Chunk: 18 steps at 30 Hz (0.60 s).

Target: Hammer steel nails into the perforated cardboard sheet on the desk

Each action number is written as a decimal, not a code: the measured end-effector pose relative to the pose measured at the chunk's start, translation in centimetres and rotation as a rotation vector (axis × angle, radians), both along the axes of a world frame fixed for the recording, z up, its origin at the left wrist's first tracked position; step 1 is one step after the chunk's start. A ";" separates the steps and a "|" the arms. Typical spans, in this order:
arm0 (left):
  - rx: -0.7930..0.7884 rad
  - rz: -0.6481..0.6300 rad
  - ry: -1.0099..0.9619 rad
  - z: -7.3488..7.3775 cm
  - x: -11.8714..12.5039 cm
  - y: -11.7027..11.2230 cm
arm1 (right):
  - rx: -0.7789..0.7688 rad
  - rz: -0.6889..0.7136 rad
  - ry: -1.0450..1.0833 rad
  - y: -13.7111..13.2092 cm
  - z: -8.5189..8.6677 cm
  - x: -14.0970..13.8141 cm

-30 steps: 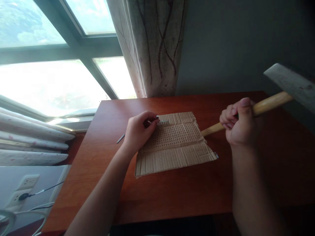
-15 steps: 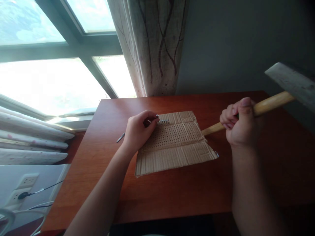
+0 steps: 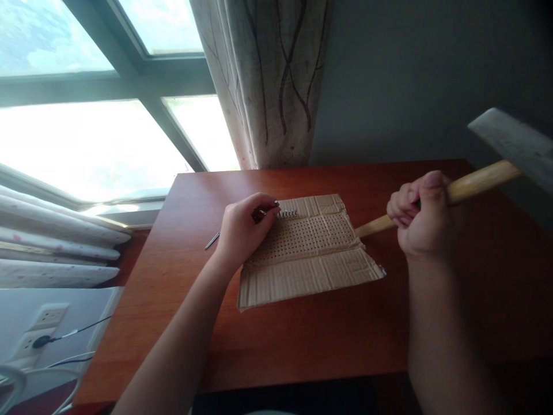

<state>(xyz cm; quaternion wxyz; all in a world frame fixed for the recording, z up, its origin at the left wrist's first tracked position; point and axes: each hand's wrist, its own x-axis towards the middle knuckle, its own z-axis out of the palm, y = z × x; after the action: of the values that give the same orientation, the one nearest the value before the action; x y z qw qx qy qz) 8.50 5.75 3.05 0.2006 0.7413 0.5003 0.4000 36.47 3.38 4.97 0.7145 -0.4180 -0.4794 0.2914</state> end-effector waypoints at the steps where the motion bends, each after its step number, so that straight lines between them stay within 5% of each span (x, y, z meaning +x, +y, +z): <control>1: 0.002 0.001 0.001 0.0 0.0 0.0 | -0.002 -0.006 -0.010 0.0 0.0 0.0; 18: 0.000 -0.014 0.011 -0.1 -0.1 0.0 | -0.014 -0.001 -0.008 -0.2 0.1 -0.2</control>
<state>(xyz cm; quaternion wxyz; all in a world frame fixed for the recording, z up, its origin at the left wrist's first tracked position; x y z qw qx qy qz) 8.44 5.72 2.97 0.2006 0.7471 0.4960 0.3946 36.26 3.19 5.08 0.7098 -0.4243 -0.4799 0.2931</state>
